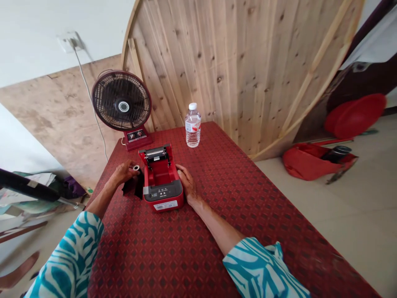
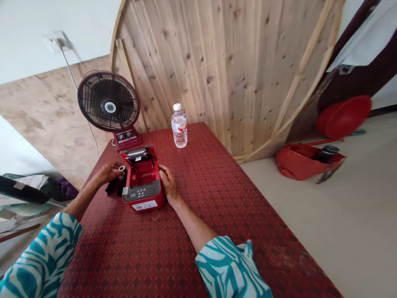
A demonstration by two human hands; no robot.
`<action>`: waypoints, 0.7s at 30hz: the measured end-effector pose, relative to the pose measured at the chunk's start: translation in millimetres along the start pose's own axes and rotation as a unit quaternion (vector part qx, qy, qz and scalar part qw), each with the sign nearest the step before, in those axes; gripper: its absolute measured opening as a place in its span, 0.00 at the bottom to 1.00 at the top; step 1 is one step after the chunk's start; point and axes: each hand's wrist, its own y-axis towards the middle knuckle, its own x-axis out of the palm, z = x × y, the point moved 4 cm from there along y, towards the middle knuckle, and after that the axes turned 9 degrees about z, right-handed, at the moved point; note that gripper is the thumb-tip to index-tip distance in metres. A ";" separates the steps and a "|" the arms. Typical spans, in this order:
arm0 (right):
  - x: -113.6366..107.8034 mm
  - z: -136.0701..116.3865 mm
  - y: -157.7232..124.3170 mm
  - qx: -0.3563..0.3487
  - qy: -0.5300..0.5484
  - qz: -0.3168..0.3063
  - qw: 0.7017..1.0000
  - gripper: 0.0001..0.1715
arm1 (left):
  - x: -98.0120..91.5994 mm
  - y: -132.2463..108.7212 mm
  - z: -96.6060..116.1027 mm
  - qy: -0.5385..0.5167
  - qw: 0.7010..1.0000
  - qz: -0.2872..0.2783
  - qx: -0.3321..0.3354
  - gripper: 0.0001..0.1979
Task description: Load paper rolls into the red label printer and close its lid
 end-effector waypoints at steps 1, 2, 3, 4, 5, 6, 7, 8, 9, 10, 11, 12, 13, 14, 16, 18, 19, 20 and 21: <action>-0.1 0.4 0.1 -0.001 0.001 0.000 1.000 0.25 | -5.7 -0.5 -3.7 -0.023 1.000 0.003 0.002 0.23; -0.2 0.8 0.2 -0.002 0.002 -0.001 1.000 0.25 | -12.9 -1.7 -7.9 -0.048 0.999 0.009 0.002 0.27; -0.2 1.0 0.3 -0.003 0.002 0.000 1.000 0.25 | -21.1 -3.9 -12.8 -0.071 0.997 0.018 0.000 0.32; -0.3 1.1 0.4 -0.004 0.002 0.000 1.000 0.25 | -29.1 -7.2 -18.3 -0.091 0.996 0.025 -0.004 0.35; -0.3 1.0 0.4 -0.005 0.002 0.001 1.000 0.25 | -36.2 -11.6 -24.1 -0.107 0.994 0.031 -0.010 0.37; -0.2 0.8 0.4 -0.005 0.002 0.002 1.000 0.25 | -41.2 -17.0 -29.8 -0.118 0.992 0.029 -0.017 0.38; -0.1 0.6 0.4 -0.004 0.003 0.003 1.000 0.25 | -43.8 -22.9 -35.1 -0.126 0.991 0.023 -0.023 0.39; 0.0 0.5 0.4 -0.002 0.004 0.005 1.000 0.25 | -43.7 -29.1 -39.7 -0.133 0.991 0.013 -0.029 0.38; 0.1 0.4 0.3 0.001 0.006 0.006 1.000 0.25 | -41.1 -35.0 -43.5 -0.141 0.989 0.001 -0.037 0.37; 0.2 0.3 0.3 0.003 0.006 0.009 1.000 0.25 | -36.6 -40.2 -46.6 -0.150 0.988 -0.007 -0.046 0.36; 0.3 0.4 0.2 0.005 0.005 0.011 1.000 0.24 | -31.1 -44.4 -49.0 -0.158 0.986 -0.011 -0.055 0.35; 0.3 0.5 0.1 0.005 0.004 0.012 1.000 0.24 | -25.3 -47.6 -50.8 -0.165 0.984 -0.010 -0.064 0.35; 0.3 0.7 0.1 0.004 0.003 0.013 1.000 0.24 | -20.0 -49.6 -52.1 -0.171 0.983 -0.005 -0.071 0.35; 0.3 1.1 0.2 0.003 0.002 0.012 1.000 0.25 | -15.9 -50.8 -52.9 -0.175 0.982 0.004 -0.076 0.34; 0.2 2.1 0.7 -0.001 0.001 0.011 1.000 0.25 | -12.8 -52.1 -52.4 -0.181 0.980 0.022 -0.078 0.34; 0.2 2.8 1.3 -0.005 0.001 0.007 1.000 0.25 | -16.9 -54.4 -48.4 -0.192 0.978 0.029 -0.078 0.35; 0.2 3.0 1.5 -0.007 0.001 0.006 1.000 0.25 | -21.2 -56.5 -44.4 -0.208 0.975 0.028 -0.079 0.37; 0.3 2.9 1.7 -0.009 0.001 0.004 1.000 0.25 | -26.4 -59.4 -38.9 -0.231 0.969 0.026 -0.080 0.39; 0.3 2.6 1.7 -0.012 0.000 0.003 1.000 0.24 | -32.1 -62.9 -31.8 -0.259 0.962 0.023 -0.081 0.40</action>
